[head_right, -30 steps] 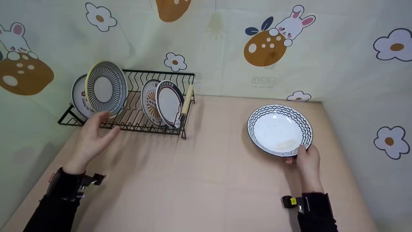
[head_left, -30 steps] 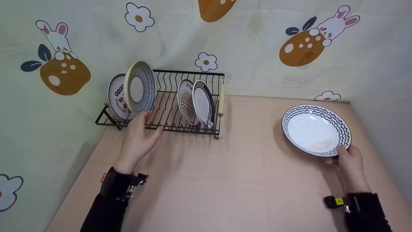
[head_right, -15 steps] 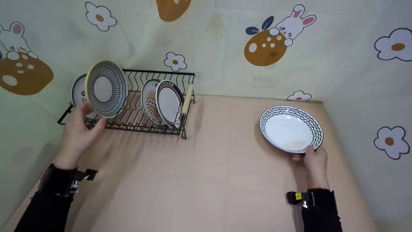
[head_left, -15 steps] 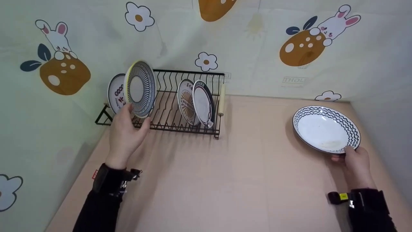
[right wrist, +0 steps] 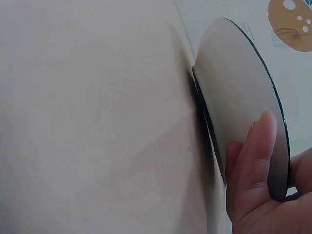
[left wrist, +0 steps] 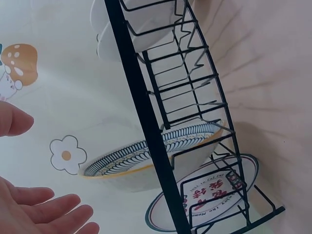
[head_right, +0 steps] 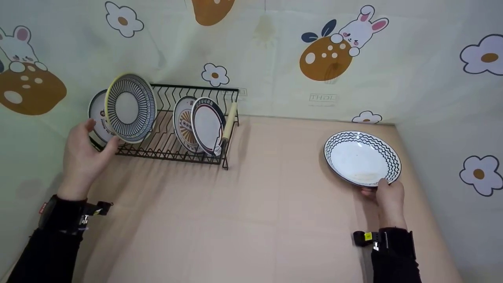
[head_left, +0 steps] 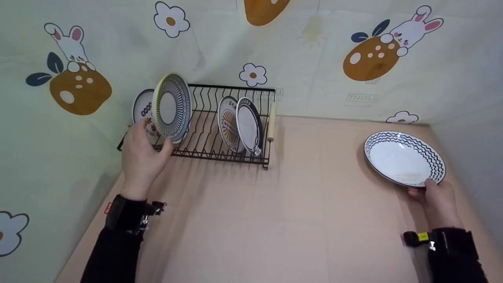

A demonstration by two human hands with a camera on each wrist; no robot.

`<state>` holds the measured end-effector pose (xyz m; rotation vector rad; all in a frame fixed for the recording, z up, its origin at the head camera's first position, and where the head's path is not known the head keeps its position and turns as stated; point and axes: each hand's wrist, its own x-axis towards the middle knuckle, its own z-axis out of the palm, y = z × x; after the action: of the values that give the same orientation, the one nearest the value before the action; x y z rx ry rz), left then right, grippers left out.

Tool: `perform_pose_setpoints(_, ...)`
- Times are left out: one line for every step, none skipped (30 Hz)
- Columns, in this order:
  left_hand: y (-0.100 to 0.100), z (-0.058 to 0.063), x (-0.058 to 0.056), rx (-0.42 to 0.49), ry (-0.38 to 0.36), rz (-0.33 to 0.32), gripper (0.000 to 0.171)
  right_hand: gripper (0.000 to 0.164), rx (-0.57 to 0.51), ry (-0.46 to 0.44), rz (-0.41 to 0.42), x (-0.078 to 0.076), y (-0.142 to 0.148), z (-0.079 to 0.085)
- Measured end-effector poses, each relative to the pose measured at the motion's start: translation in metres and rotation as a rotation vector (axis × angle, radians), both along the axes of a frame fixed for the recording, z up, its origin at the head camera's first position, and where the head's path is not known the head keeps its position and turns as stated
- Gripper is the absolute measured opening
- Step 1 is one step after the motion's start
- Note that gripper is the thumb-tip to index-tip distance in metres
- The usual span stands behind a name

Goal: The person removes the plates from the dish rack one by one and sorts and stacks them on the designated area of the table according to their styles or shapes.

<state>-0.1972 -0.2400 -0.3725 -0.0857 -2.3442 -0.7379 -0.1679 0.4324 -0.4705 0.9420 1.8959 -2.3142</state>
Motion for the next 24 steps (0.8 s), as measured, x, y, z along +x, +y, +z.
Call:
perform_pose_setpoints(-0.001, 0.0, -0.001, 0.001, 0.0, 0.009, 0.064, 0.062, -0.004, -0.005, -0.003, -0.001, 0.0, 0.0)
perform_pose_setpoints(-0.002, 0.0, -0.003, 0.001, 0.003, 0.014, 0.064, 0.057, -0.005, -0.004, -0.01, -0.001, 0.0, -0.001)
perform_pose_setpoints(-0.003, 0.0, -0.004, 0.002, 0.006, 0.018, 0.064, 0.057, -0.007, -0.002, -0.013, -0.002, 0.0, -0.001)
perform_pose_setpoints(-0.004, 0.0, -0.006, 0.003, 0.003, 0.022, 0.064, 0.057, -0.009, 0.002, -0.016, -0.002, 0.0, -0.002)
perform_pose_setpoints(-0.004, 0.0, -0.007, 0.004, 0.0, 0.022, 0.064, 0.057, -0.011, 0.006, -0.011, -0.001, 0.0, -0.003)
perform_pose_setpoints(-0.005, -0.001, -0.009, 0.007, -0.006, 0.022, 0.064, 0.057, -0.012, 0.013, -0.005, 0.0, 0.001, -0.004)
perform_pose_setpoints(-0.005, -0.001, -0.01, 0.01, -0.016, 0.021, 0.064, 0.055, -0.014, 0.021, 0.0, 0.0, 0.002, -0.005)
perform_pose_setpoints(-0.005, -0.001, -0.011, 0.011, -0.024, 0.018, 0.064, 0.055, -0.016, 0.027, 0.01, 0.001, 0.004, -0.006)
perform_pose_setpoints(-0.006, -0.001, -0.013, 0.013, -0.036, 0.02, 0.064, 0.06, -0.02, 0.03, 0.026, 0.002, 0.005, -0.006)
perform_pose_setpoints(-0.006, -0.001, -0.014, 0.013, -0.046, 0.02, 0.064, 0.061, -0.025, 0.031, 0.04, 0.002, 0.007, -0.007)
perform_pose_setpoints(-0.006, -0.001, -0.015, 0.014, -0.054, 0.019, 0.064, 0.062, -0.029, 0.034, 0.056, 0.003, 0.009, -0.007)
perform_pose_setpoints(-0.007, 0.0, -0.015, 0.015, -0.064, 0.019, 0.065, 0.064, -0.031, 0.035, 0.071, 0.004, 0.01, -0.007)
perform_pose_setpoints(-0.007, 0.0, -0.016, 0.017, -0.074, 0.018, 0.065, 0.067, -0.03, 0.034, 0.089, 0.005, 0.011, -0.007)
perform_pose_setpoints(-0.007, 0.001, -0.016, 0.02, -0.084, 0.016, 0.066, 0.072, -0.029, 0.036, 0.109, 0.007, 0.012, -0.007)
perform_pose_setpoints(-0.007, 0.001, -0.017, 0.023, -0.092, 0.014, 0.067, 0.072, -0.03, 0.04, 0.125, 0.008, 0.013, -0.007)
perform_pose_setpoints(-0.008, 0.002, -0.017, 0.027, -0.099, 0.011, 0.067, 0.07, -0.032, 0.046, 0.142, 0.009, 0.013, -0.006)
perform_pose_setpoints(-0.008, 0.003, -0.018, 0.031, -0.105, 0.008, 0.067, 0.065, -0.034, 0.057, 0.159, 0.011, 0.013, -0.006)
perform_pose_setpoints(-0.008, 0.003, -0.019, 0.033, -0.11, 0.005, 0.067, 0.061, -0.037, 0.068, 0.174, 0.012, 0.013, -0.005)
perform_pose_setpoints(-0.008, 0.003, -0.02, 0.036, -0.113, 0.002, 0.067, 0.053, -0.041, 0.078, 0.186, 0.014, 0.013, -0.004)
perform_pose_setpoints(-0.008, 0.004, -0.021, 0.038, -0.115, -0.002, 0.067, 0.045, -0.046, 0.087, 0.195, 0.014, 0.013, -0.003)
perform_pose_setpoints(-0.008, 0.004, -0.022, 0.037, -0.114, -0.006, 0.066, 0.038, -0.05, 0.091, 0.2, 0.015, 0.013, -0.002)
perform_pose_setpoints(-0.008, 0.004, -0.022, 0.035, -0.114, -0.007, 0.066, 0.036, -0.045, 0.091, 0.206, 0.015, 0.013, -0.001)
perform_pose_setpoints(-0.008, 0.005, -0.023, 0.033, -0.114, -0.009, 0.065, 0.036, -0.031, 0.084, 0.213, 0.015, 0.013, 0.0)
perform_pose_setpoints(-0.009, 0.005, -0.024, 0.03, -0.116, -0.008, 0.065, 0.04, -0.012, 0.073, 0.217, 0.014, 0.013, 0.001)
